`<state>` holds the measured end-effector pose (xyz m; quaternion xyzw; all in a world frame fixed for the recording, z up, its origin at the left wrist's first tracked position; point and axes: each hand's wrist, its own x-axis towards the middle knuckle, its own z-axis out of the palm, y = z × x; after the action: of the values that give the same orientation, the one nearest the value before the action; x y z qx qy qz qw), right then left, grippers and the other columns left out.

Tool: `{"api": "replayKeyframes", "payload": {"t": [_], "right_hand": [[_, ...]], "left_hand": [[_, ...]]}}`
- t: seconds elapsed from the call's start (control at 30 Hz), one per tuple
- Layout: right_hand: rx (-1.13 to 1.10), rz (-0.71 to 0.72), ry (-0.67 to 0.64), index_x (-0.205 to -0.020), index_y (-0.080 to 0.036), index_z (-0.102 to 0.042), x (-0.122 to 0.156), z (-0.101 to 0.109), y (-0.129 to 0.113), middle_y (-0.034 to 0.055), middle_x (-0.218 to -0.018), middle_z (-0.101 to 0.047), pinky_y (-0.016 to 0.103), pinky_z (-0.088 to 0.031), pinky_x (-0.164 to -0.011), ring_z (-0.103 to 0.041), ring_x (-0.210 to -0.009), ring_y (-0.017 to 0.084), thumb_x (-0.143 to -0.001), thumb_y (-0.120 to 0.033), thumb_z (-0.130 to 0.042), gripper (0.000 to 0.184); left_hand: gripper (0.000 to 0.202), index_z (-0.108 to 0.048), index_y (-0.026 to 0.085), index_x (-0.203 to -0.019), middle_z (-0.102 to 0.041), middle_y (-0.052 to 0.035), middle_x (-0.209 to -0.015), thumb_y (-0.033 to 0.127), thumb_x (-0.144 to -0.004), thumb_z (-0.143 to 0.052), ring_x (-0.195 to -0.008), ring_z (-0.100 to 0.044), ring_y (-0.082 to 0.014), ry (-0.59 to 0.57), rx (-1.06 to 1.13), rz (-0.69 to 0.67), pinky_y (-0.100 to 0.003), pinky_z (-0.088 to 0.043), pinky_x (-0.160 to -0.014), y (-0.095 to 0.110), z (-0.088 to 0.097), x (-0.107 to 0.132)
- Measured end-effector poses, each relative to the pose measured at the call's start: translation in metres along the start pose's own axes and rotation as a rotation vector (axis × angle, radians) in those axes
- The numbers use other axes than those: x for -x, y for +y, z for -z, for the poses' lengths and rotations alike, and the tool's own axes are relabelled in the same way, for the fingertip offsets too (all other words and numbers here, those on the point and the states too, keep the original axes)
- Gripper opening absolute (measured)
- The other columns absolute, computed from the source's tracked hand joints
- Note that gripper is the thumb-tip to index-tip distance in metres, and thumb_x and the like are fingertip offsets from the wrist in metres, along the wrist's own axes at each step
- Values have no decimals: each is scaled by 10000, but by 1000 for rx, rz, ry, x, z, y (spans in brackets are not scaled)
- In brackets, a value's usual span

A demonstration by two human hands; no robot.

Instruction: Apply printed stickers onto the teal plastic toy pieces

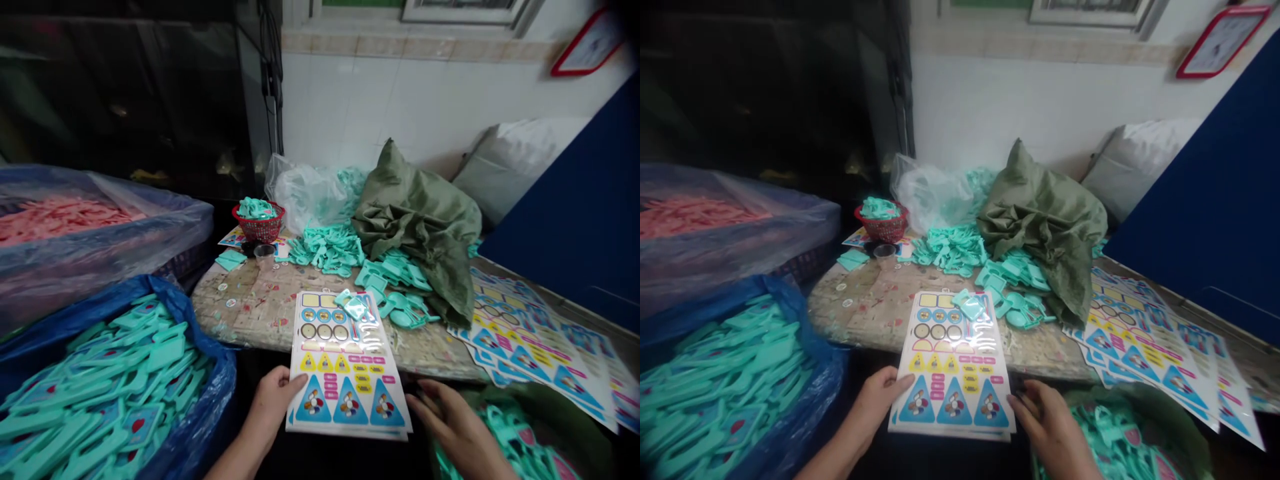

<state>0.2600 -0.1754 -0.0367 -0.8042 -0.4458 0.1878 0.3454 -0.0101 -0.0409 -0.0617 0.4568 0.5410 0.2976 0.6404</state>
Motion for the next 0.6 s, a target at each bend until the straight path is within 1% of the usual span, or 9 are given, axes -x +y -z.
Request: {"api": "replayKeyframes", "payload": {"t": [0.07,0.13,0.17,0.23,0.3,0.37,0.43,0.5,0.6], "right_hand": [[-41,-35,-78,-840,-176,-572,-14,-25,-8,70,-789,-679,315,-518,-654,-655,-739,239,-696,-564,-569,414],[-34,-59,-129,-741,-195,-534,-23,-41,-10,19,-657,-643,289,-482,-564,-628,-633,210,-704,-565,-561,373],[-24,-71,-125,-687,-202,-510,-26,-46,-9,1,-601,-616,282,-460,-534,-607,-594,199,-691,-566,-568,369],[-15,-99,-93,-611,-211,-468,-29,-49,-7,-16,-534,-573,272,-426,-496,-568,-545,185,-656,-562,-590,374],[-61,-111,-95,-575,-213,-461,-33,-44,-10,-16,-512,-565,266,-410,-469,-550,-520,178,-642,-555,-596,374],[-146,-90,-153,-586,-208,-506,-38,-33,-19,-11,-528,-590,262,-414,-457,-560,-520,180,-664,-547,-579,356],[-178,-46,-213,-620,-211,-553,-48,-19,-33,-12,-539,-605,263,-420,-454,-572,-521,185,-689,-547,-558,343],[-107,3,-231,-620,-222,-566,-59,-3,-47,-11,-534,-603,267,-414,-452,-569,-517,187,-710,-556,-528,348],[117,106,-183,-569,-232,-546,-76,21,-67,9,-540,-592,273,-395,-467,-558,-531,189,-731,-567,-470,380]], "left_hand": [[402,-523,175,-604,-634,9,-571,531,-554,-704,-550,-588,-170,28,-3,-11,-254,-417,-508,-4,0,-2],[419,-499,181,-567,-601,23,-529,541,-533,-712,-520,-562,-161,49,-12,-23,-243,-387,-481,-7,0,-3],[425,-488,183,-553,-581,32,-512,543,-530,-713,-510,-547,-153,57,-16,-30,-237,-373,-475,-8,1,-3],[430,-482,182,-554,-560,43,-510,556,-559,-693,-505,-526,-138,58,-19,-39,-228,-356,-475,-10,3,-3],[436,-482,181,-581,-556,47,-529,584,-608,-648,-514,-515,-129,39,-11,-42,-223,-353,-482,-10,5,-1],[440,-481,182,-613,-561,48,-555,603,-651,-603,-533,-517,-125,11,1,-43,-220,-362,-495,-9,7,2],[443,-475,182,-626,-562,48,-567,607,-666,-591,-546,-519,-123,-10,8,-44,-218,-367,-503,-8,8,4],[442,-485,179,-643,-574,44,-584,607,-665,-594,-555,-527,-126,-24,11,-43,-220,-376,-509,-7,8,5],[438,-504,177,-653,-593,37,-593,605,-666,-595,-561,-544,-137,-35,9,-43,-229,-390,-513,-6,9,5]]}}
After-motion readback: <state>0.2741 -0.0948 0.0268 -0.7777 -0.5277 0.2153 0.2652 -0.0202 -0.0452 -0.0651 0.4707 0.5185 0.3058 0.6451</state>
